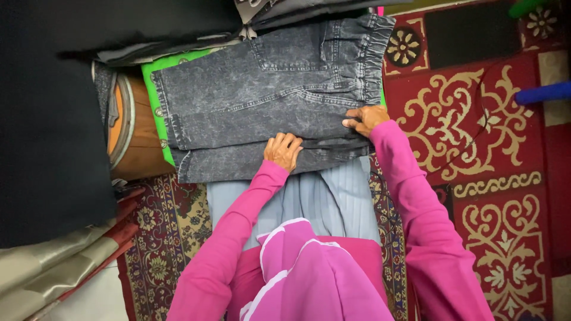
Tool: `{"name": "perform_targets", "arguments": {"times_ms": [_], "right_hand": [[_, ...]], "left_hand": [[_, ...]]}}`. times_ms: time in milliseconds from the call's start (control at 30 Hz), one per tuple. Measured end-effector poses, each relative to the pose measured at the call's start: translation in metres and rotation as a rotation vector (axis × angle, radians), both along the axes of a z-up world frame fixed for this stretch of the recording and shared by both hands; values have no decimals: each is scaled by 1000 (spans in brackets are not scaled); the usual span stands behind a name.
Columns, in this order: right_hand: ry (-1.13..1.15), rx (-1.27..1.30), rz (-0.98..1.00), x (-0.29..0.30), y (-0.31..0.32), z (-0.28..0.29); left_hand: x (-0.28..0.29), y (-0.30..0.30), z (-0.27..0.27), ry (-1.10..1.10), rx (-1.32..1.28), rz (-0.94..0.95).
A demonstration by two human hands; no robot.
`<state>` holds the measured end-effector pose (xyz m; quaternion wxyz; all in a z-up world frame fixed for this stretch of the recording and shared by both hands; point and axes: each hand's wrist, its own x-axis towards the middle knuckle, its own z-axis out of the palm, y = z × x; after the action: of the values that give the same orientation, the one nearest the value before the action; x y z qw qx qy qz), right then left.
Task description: The person folds a pair of black pants and then a pair of grey jeans on a green patterned cushion placed on their lap. They then pick up the folded jeans and place them on a stack of other folded clothes to the side.
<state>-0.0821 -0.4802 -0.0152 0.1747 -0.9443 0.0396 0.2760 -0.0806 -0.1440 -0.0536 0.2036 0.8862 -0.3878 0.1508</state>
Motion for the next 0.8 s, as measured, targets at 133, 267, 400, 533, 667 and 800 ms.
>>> {"name": "perform_targets", "arguments": {"times_ms": [133, 267, 400, 533, 667, 800], "right_hand": [[0, 61, -4, -2, -1, 11], [-13, 100, 15, -3, -8, 3], [-15, 121, 15, -7, -6, 5], [-8, 132, 7, -4, 0, 22], [-21, 128, -1, -4, 2, 25], [-45, 155, 8, -4, -2, 15]], "left_hand": [[6, 28, 26, -4, -44, -44], [10, 59, 23, -34, -36, -3], [5, 57, 47, 33, -63, 47], [-7, 25, 60, 80, -136, 44], [-11, -1, 32, 33, -161, 44], [-3, 5, 22, -83, -57, 12]]}}
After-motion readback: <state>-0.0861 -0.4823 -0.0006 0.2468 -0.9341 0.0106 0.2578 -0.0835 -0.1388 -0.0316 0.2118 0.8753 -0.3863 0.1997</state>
